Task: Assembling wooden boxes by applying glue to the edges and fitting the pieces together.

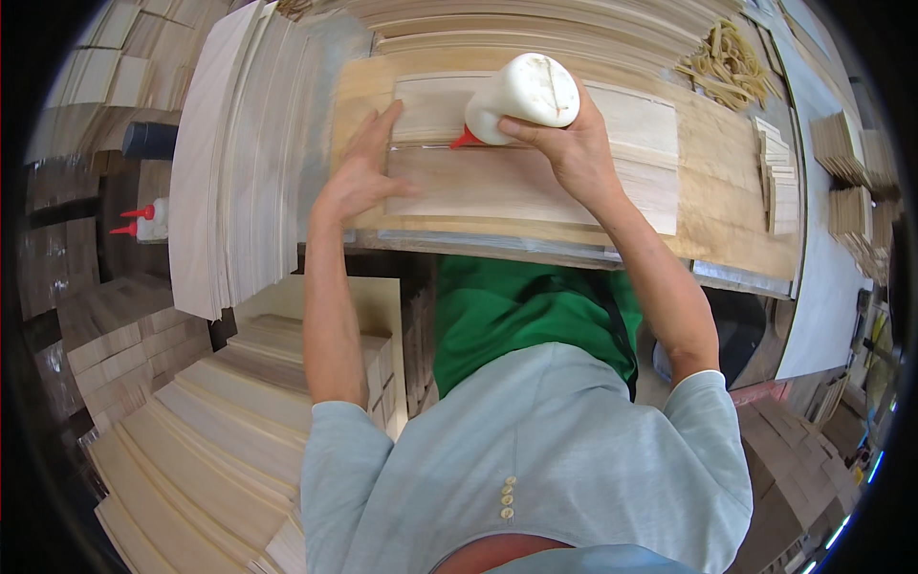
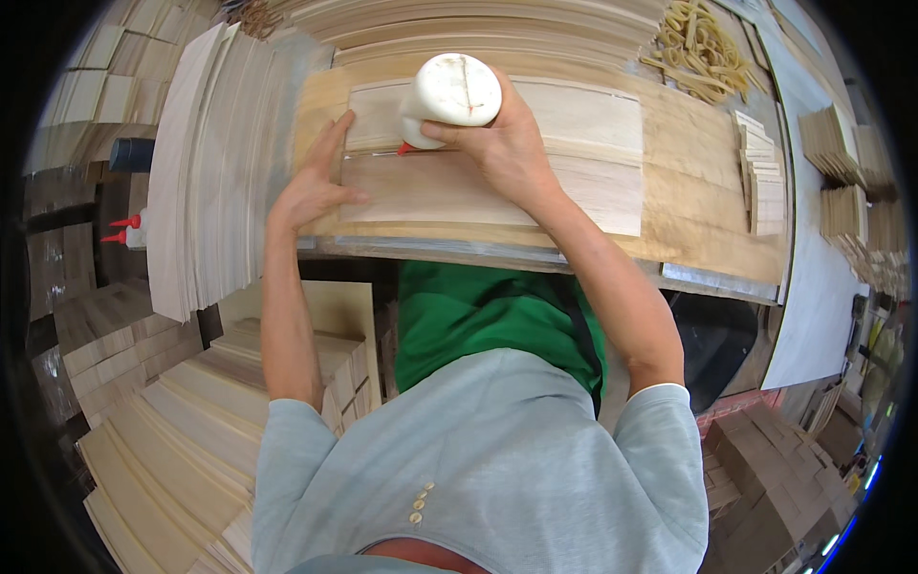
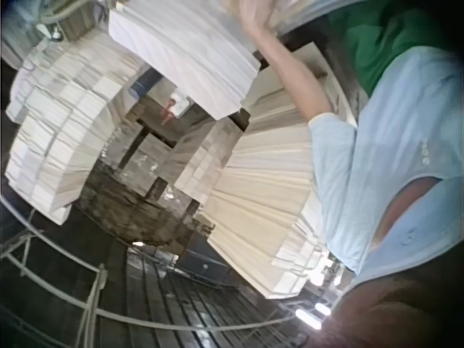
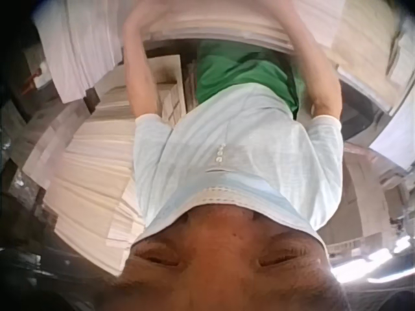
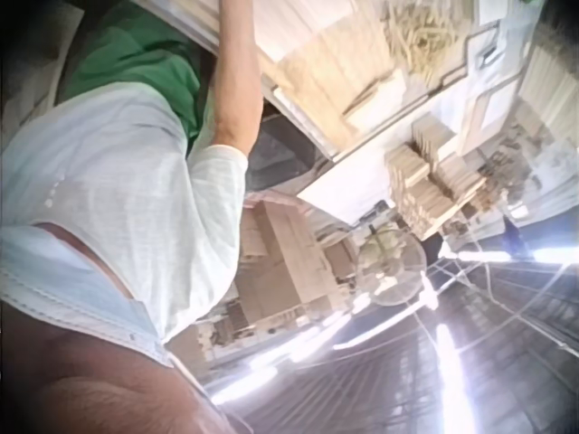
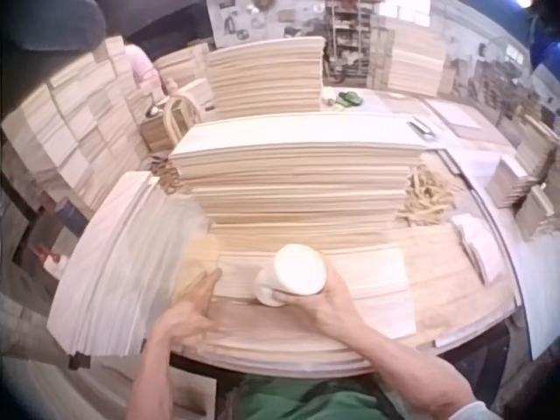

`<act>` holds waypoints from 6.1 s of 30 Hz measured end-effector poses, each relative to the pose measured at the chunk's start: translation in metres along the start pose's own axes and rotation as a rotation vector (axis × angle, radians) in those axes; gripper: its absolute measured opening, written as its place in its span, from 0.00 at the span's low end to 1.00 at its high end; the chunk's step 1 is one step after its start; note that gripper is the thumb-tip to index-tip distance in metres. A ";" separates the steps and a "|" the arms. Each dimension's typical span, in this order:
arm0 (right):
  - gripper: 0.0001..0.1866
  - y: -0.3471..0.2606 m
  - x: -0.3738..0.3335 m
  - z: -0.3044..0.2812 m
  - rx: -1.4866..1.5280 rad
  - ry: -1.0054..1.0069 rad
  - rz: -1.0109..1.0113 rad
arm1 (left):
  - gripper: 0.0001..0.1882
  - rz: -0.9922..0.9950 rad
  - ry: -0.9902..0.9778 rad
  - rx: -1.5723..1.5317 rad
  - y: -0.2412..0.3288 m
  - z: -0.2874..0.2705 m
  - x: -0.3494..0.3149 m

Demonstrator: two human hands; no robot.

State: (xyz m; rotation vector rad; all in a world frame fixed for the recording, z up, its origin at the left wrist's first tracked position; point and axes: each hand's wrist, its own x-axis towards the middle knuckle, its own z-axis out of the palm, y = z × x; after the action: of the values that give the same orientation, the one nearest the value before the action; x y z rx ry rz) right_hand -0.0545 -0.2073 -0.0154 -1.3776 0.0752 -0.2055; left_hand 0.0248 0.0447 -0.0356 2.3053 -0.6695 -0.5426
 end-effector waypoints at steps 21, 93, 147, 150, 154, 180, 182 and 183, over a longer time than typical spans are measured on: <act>0.28 -0.022 -0.045 -0.108 -0.211 0.205 -0.105 | 0.57 -0.035 -0.020 -0.026 0.009 0.002 0.001; 0.19 -0.007 -0.122 -0.228 0.297 0.750 -0.217 | 0.61 0.379 -0.207 0.474 0.131 0.111 0.043; 0.28 0.008 0.061 0.098 -0.076 -0.646 0.292 | 0.63 0.277 -0.164 0.067 0.095 0.107 0.035; 0.29 0.006 0.061 0.100 -0.077 -0.655 0.307 | 0.63 0.336 -0.102 0.093 0.094 0.106 0.032; 0.30 0.008 0.068 0.099 -0.151 -0.663 0.248 | 0.61 0.347 -0.066 0.084 0.090 0.112 0.033; 0.24 0.005 0.124 0.071 -0.257 -0.475 -0.009 | 0.54 0.400 -0.082 0.275 0.096 0.110 0.039; 0.22 0.004 0.126 0.070 -0.285 -0.484 -0.036 | 0.53 0.395 -0.093 0.277 0.096 0.109 0.039; 0.24 0.005 0.127 0.069 -0.270 -0.459 -0.039 | 0.53 0.389 -0.104 0.275 0.097 0.108 0.039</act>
State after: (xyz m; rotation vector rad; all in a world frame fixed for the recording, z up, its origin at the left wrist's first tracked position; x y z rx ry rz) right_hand 0.0822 -0.1636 0.0020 -1.6659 -0.3164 0.0957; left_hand -0.0337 -0.0930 -0.0502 2.3163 -1.2781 -0.4073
